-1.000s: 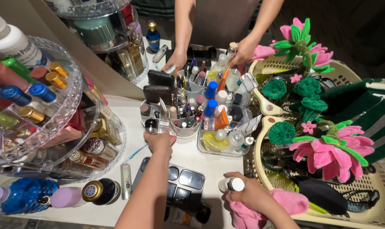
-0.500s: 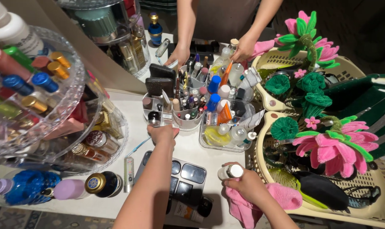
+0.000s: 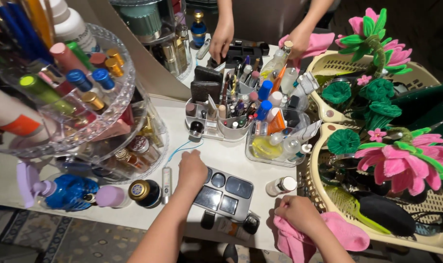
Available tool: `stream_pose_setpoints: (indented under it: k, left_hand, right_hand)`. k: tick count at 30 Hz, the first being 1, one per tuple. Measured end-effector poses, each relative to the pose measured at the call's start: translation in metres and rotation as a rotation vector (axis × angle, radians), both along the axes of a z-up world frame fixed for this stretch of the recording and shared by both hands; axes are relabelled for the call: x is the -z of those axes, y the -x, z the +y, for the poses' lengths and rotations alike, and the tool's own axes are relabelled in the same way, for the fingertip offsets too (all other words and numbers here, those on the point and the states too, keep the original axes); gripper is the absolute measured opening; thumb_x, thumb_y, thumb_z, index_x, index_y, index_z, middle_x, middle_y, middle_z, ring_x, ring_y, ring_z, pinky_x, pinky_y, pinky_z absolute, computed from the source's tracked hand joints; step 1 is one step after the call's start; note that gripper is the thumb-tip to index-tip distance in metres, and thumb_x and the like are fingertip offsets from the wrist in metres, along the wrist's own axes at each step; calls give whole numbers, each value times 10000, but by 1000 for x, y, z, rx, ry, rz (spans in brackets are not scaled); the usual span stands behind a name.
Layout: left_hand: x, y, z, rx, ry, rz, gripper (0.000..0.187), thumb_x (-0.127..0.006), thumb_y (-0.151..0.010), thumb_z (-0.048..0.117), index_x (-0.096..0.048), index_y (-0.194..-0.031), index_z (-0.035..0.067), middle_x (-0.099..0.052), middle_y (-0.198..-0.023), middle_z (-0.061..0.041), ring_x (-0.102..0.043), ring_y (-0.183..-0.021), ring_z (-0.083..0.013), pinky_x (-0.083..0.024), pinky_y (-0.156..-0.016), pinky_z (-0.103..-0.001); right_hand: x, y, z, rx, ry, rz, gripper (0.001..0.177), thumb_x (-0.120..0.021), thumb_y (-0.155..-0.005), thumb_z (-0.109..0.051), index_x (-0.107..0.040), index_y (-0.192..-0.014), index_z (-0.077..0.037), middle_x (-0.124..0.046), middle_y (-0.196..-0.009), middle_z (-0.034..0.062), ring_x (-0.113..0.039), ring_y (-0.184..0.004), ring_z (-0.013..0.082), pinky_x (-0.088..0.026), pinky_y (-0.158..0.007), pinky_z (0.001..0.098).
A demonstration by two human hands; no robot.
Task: Cleaning and organizing a makeup vanity desk using a cloth and cleaning solution.
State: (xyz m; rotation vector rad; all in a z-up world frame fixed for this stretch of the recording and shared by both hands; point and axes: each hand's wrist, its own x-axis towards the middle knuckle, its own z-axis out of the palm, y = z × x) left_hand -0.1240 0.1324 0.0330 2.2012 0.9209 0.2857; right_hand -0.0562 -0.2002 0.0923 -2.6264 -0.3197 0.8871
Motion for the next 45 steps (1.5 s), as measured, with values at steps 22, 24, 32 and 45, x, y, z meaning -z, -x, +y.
stream_pose_setpoints:
  k: [22,24,32,45]
  left_hand:
    - [-37,16,-27,417,-493,563,715,-651,-944,346,-326,-1574,252,-236,-1632,-179,-357,-1416,-431,-390,-1005,-537]
    - [-34,9,-24,383,-532,551,676,-619,-960,334,-333,-1569,263,-258,-1623,-168,-377,-1402,-419,-396,-983,-545]
    - [-53,-11,-5,172,-390,377,310,-532,-982,142,-607,-1264,38,-520,-1378,-194,-547,-1246,-382,-416,-1025,-520]
    - [-14,-41,57,1,-303,647,447,-648,-951,215,-464,-1307,18,-529,-1339,-218,-662,-1156,-335,-541,-950,-457]
  right_hand:
    - [-55,37,89,-248,148,54,600,-627,-853,-307,-535,-1446,-321,-735,-1063,176,-713,-1002,336,-543,-917,427]
    - [-45,38,81,-247,105,28,538,-623,-847,-307,-619,-1385,-324,-731,-1075,163,-710,-1015,329,-544,-917,421]
    - [-39,39,66,-154,-31,5,412,-652,-812,-317,-742,-1210,-259,-788,-1025,129,-758,-961,306,-587,-888,383]
    - [-35,31,127,-355,279,-83,372,-669,-872,-405,-748,-1092,-115,-743,-1045,151,-714,-1012,337,-566,-904,457]
